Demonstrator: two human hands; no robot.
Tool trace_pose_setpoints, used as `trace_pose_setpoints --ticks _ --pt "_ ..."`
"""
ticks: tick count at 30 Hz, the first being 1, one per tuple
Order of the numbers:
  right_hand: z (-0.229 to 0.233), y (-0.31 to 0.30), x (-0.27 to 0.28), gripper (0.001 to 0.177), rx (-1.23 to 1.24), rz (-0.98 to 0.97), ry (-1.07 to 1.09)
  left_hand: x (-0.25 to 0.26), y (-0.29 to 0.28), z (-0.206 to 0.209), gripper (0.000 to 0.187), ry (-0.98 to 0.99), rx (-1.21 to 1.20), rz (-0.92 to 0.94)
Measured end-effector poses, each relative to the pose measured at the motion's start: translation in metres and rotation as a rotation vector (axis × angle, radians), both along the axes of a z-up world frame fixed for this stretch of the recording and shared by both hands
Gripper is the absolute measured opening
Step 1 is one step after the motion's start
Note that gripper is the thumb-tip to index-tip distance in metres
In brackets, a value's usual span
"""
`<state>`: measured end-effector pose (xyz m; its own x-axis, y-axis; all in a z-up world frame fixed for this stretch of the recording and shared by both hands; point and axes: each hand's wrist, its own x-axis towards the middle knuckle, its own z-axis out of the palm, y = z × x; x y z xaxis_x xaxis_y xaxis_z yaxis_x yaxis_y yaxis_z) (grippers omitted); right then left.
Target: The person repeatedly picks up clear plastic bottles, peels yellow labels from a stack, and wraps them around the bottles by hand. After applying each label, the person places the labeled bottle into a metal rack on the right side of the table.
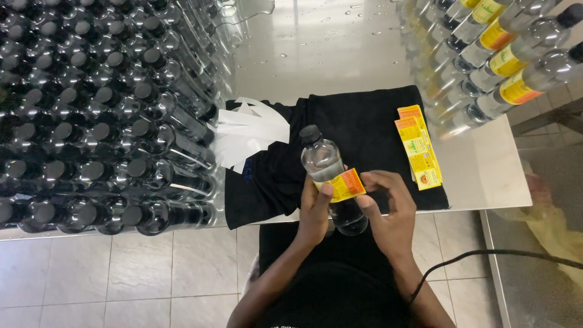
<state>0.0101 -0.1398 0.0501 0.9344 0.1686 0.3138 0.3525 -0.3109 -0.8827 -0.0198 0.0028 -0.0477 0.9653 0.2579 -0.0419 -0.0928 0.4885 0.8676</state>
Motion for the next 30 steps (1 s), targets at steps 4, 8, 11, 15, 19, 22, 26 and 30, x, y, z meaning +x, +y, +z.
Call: trace_pose_setpoints --ticks 4,8,11,15,19,22,26,30 --pt "0.023 0.013 0.003 0.034 0.087 0.006 0.105 0.000 -0.005 0.010 0.098 -0.027 0.014 0.026" --pt "0.017 0.018 -0.002 0.031 0.091 -0.003 0.090 0.002 -0.002 0.020 0.098 -0.011 0.031 0.045" --pt "0.005 0.021 -0.003 0.028 -0.008 -0.078 -0.100 0.003 -0.003 0.032 0.095 -0.008 0.060 0.096" --pt "-0.008 0.025 -0.006 0.020 -0.067 -0.137 -0.310 0.005 -0.009 0.029 0.091 -0.069 0.110 0.158" --pt "-0.016 0.027 -0.008 0.015 -0.035 -0.146 -0.457 0.007 -0.009 0.041 0.090 -0.111 0.171 0.207" --pt "-0.020 0.028 -0.006 0.014 -0.051 -0.141 -0.485 0.010 -0.012 0.026 0.089 -0.099 0.159 0.219" --pt "-0.023 0.028 -0.004 0.014 -0.072 -0.159 -0.498 0.010 -0.013 0.025 0.090 -0.105 0.164 0.218" --pt "-0.029 0.024 -0.003 0.013 -0.051 -0.161 -0.574 0.009 -0.013 0.036 0.089 -0.111 0.137 0.196"
